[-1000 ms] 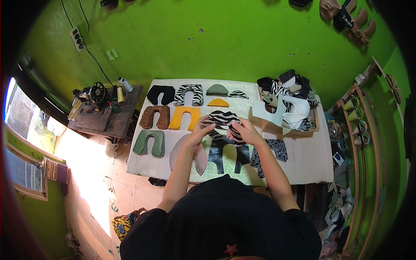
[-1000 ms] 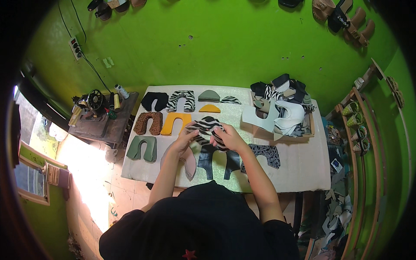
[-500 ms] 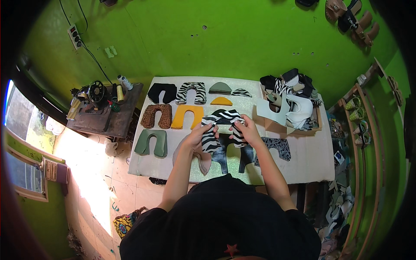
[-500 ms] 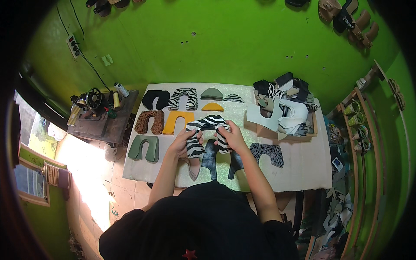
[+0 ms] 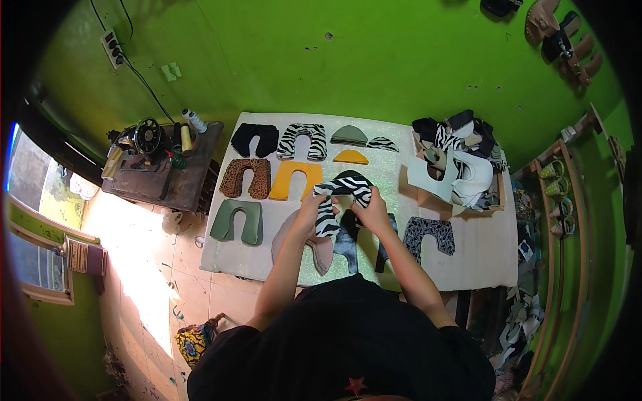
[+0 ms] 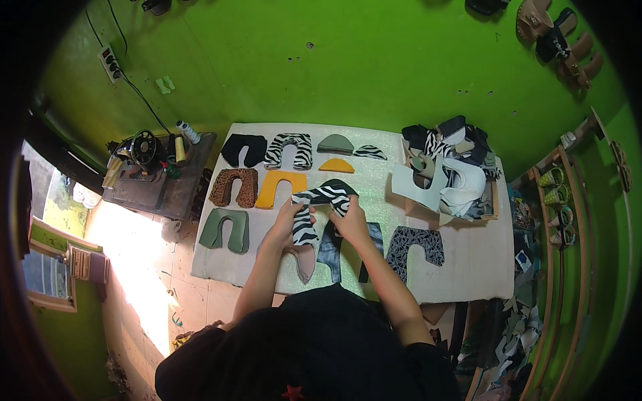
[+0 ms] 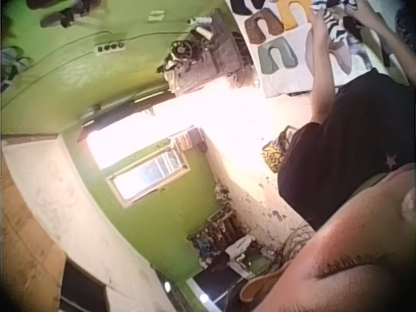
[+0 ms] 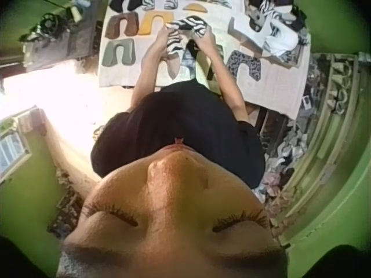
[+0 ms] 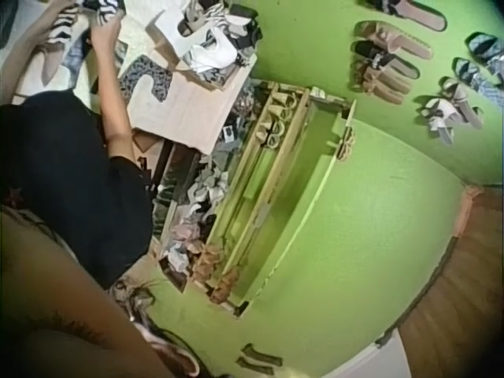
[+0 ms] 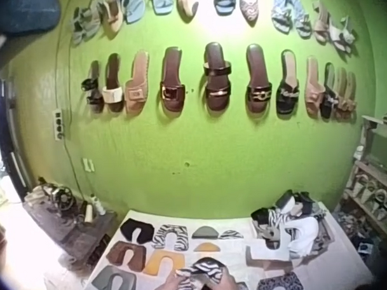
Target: Organize and inspect various patterned and solid-colored shoe upper components on a work table.
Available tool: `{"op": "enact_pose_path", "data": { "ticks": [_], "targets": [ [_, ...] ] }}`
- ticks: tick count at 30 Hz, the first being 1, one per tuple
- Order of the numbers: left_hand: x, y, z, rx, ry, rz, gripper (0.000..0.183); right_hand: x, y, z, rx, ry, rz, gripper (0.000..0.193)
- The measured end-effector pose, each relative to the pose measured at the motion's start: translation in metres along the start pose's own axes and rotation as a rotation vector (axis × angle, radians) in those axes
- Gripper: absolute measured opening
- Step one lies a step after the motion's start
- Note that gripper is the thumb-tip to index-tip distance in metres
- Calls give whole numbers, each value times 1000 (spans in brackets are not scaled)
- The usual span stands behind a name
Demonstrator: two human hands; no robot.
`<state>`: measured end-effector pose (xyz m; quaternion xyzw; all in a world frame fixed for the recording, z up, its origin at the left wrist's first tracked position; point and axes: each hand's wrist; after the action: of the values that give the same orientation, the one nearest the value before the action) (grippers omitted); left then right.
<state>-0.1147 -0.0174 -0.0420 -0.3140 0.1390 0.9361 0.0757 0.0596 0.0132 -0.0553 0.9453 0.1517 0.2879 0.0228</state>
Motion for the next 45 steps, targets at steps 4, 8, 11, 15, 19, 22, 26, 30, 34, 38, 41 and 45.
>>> {"op": "enact_pose_path", "data": {
  "ticks": [4, 8, 11, 15, 19, 22, 26, 30, 34, 38, 41, 45],
  "targets": [
    [6, 2, 13, -8, 121, -135, 30, -12, -17, 18, 18, -132, -24, 55],
    [25, -1, 16, -4, 82, -119, 30, -19, -28, 9, 15, -68, -81, 53],
    [34, -8, 26, 44, 115, -149, 30, -15, -38, 1, -23, -70, -144, 50],
    [49, -15, 28, 93, 78, -144, 23, -10, -48, -4, 19, 38, -174, 49],
    [56, -22, 30, 123, 57, -139, 20, -9, -53, -4, 49, -8, -220, 51],
    [53, -23, 33, 165, 44, -87, 17, -9, -55, -4, 54, -71, -262, 54],
    [68, -28, 27, 124, 88, -133, 15, -16, -57, -8, 72, -163, -294, 44],
    [62, -40, 39, 118, -22, -71, 19, -27, -81, 28, 28, -262, -328, 30],
    [73, -55, 58, 134, -75, 10, 26, -33, -115, 20, 53, -273, -307, 30],
    [99, -72, 73, 152, -203, -36, 27, -36, -162, -2, 28, -270, -162, 27],
    [105, -102, 78, 101, -300, -32, 26, -37, -198, 11, 114, -203, -34, 28],
    [153, -139, 79, -123, -728, 184, 22, -50, -213, -21, 57, -90, 57, 26]
  ]
}}
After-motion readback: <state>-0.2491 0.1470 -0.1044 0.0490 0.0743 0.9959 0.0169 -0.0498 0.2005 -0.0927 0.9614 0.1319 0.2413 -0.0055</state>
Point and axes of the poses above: each hand's wrist, its own y-axis away from the middle knuckle, its own x-axis out of the back of the hand, z = x × y, and after that the axes turned 12 degrees about -z, right-handed
